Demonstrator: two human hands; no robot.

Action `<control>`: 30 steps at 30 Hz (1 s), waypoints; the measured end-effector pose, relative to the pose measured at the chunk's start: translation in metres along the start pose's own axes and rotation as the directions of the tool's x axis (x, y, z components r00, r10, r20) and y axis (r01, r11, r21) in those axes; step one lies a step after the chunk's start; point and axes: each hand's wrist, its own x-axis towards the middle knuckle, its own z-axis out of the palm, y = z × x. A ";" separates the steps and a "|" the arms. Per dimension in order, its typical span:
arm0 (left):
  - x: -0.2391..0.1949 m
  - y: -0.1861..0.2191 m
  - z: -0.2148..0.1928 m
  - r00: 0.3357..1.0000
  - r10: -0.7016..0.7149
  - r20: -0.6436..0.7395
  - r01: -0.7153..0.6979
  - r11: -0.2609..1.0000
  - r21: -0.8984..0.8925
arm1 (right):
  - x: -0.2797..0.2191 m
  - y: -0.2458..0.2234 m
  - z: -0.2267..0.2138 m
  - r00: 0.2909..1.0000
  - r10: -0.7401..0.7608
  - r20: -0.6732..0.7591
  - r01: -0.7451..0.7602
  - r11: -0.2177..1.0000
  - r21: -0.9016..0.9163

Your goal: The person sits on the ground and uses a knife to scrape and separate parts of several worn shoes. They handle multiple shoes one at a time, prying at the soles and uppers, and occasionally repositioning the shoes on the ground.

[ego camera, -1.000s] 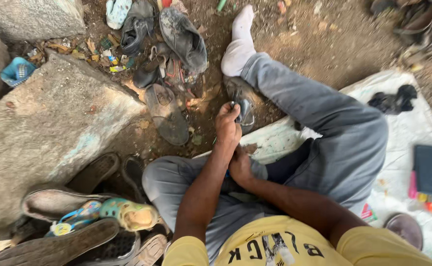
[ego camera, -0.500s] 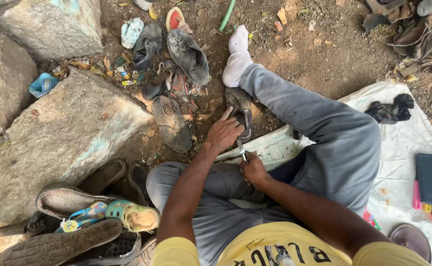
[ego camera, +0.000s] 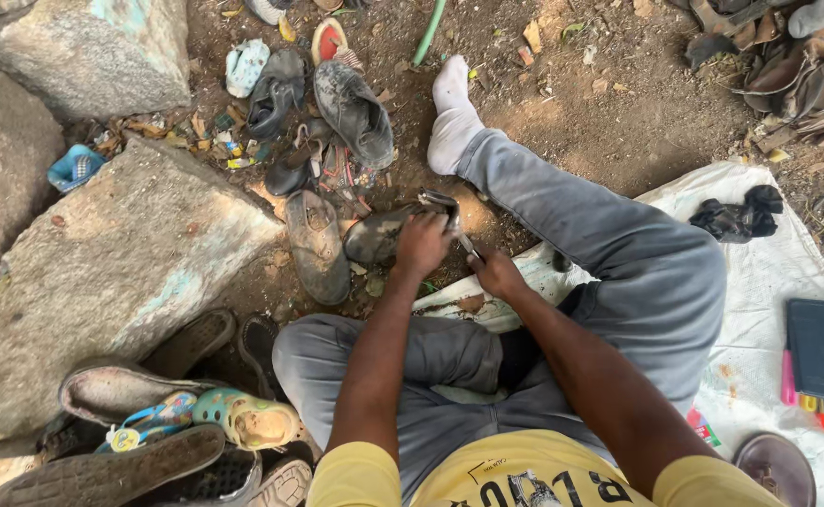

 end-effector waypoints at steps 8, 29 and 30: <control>0.009 -0.052 0.028 0.943 -0.293 -0.156 0.181 0.847 -0.500 | 0.030 -0.008 -0.001 0.992 0.110 0.064 -0.101 0.986 -0.135; -0.003 -0.032 -0.020 0.834 -0.552 -0.013 0.146 0.243 -0.959 | 0.021 -0.062 0.032 0.999 -0.044 -0.004 0.044 0.998 -0.055; -0.002 -0.034 -0.019 0.824 -0.567 -0.004 0.140 0.210 -0.968 | 0.019 -0.063 0.039 0.999 -0.038 -0.028 0.037 0.999 -0.038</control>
